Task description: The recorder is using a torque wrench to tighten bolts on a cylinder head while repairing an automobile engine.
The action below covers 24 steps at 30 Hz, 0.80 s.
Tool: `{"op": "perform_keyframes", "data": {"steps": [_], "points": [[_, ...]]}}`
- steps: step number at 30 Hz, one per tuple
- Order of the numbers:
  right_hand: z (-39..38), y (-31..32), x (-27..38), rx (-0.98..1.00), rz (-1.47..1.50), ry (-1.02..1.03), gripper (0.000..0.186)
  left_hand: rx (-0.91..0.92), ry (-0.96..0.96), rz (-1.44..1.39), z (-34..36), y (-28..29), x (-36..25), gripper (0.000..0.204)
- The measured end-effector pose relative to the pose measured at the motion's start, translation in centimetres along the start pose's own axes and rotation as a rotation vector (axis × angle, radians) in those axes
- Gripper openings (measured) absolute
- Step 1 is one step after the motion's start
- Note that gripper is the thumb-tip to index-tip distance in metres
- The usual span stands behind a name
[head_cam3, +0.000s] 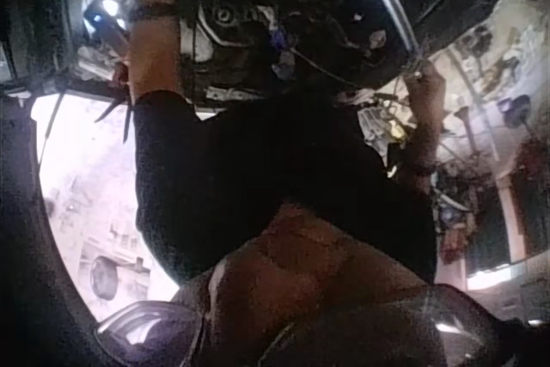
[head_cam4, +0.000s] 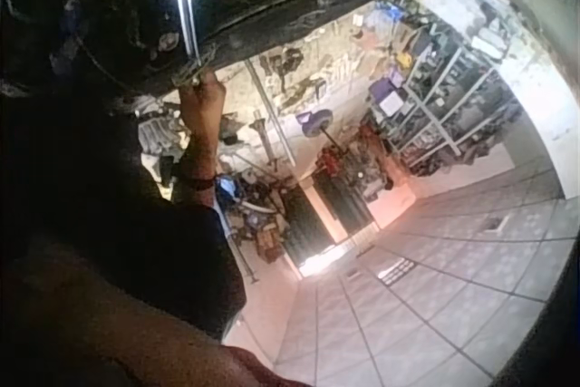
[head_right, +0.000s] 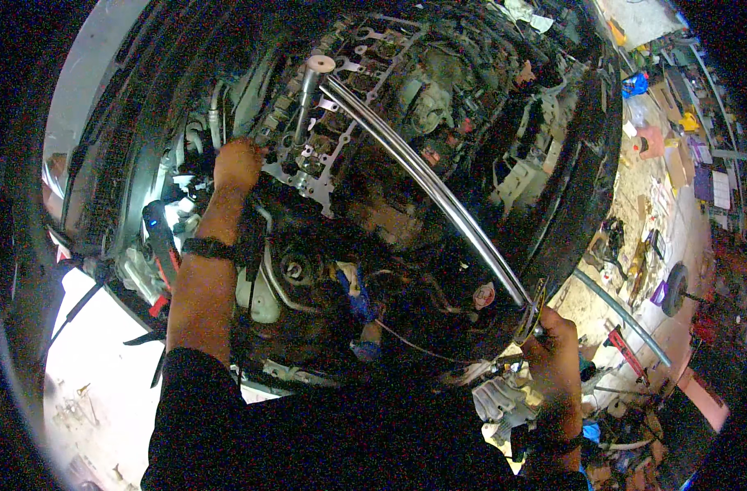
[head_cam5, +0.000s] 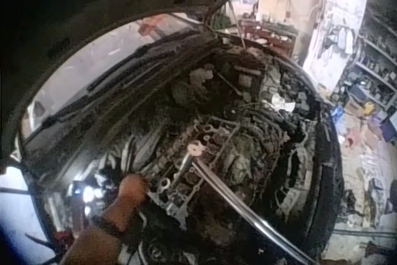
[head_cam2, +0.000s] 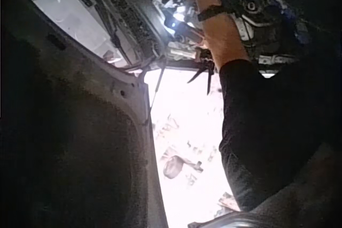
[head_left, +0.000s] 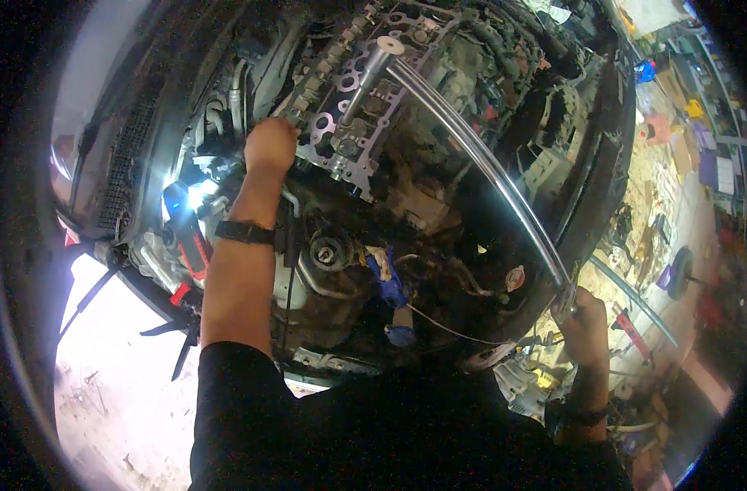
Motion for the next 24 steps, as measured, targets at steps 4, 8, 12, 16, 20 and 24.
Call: {"op": "perform_keyframes", "data": {"steps": [4,8,12,16,20,24], "points": [[0.3,0.1,0.1,-0.026,-0.037,-0.044,0.018,-0.027,-0.033,0.006,0.8,0.0,0.0,0.022],[0.8,-0.4,0.6,-0.062,0.094,0.054,0.014,-0.004,-0.062,-0.017,1.7,-1.2,1.3,0.023],[1.2,-0.5,-0.5,-0.019,0.077,0.015,0.009,0.028,-0.054,0.022,2.1,-2.0,1.2,0.028],[1.6,-0.8,-0.8,-0.031,0.068,0.051,0.009,0.064,-0.096,0.046,2.2,-2.2,1.4,0.030],[2.0,-1.5,2.7,-0.036,0.120,0.060,0.010,0.080,0.023,0.007,2.1,-2.7,3.5,0.034],[6.4,2.1,5.6,-0.068,-0.310,0.415,0.013,-0.124,0.128,-0.354,-3.2,2.7,1.7,0.039]]}}
Point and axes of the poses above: each hand's wrist, its own z-axis towards the middle knuckle, its own y-axis out of the back of the hand, x = y × z, the point moved 10 cm from there along z, towards the middle knuckle
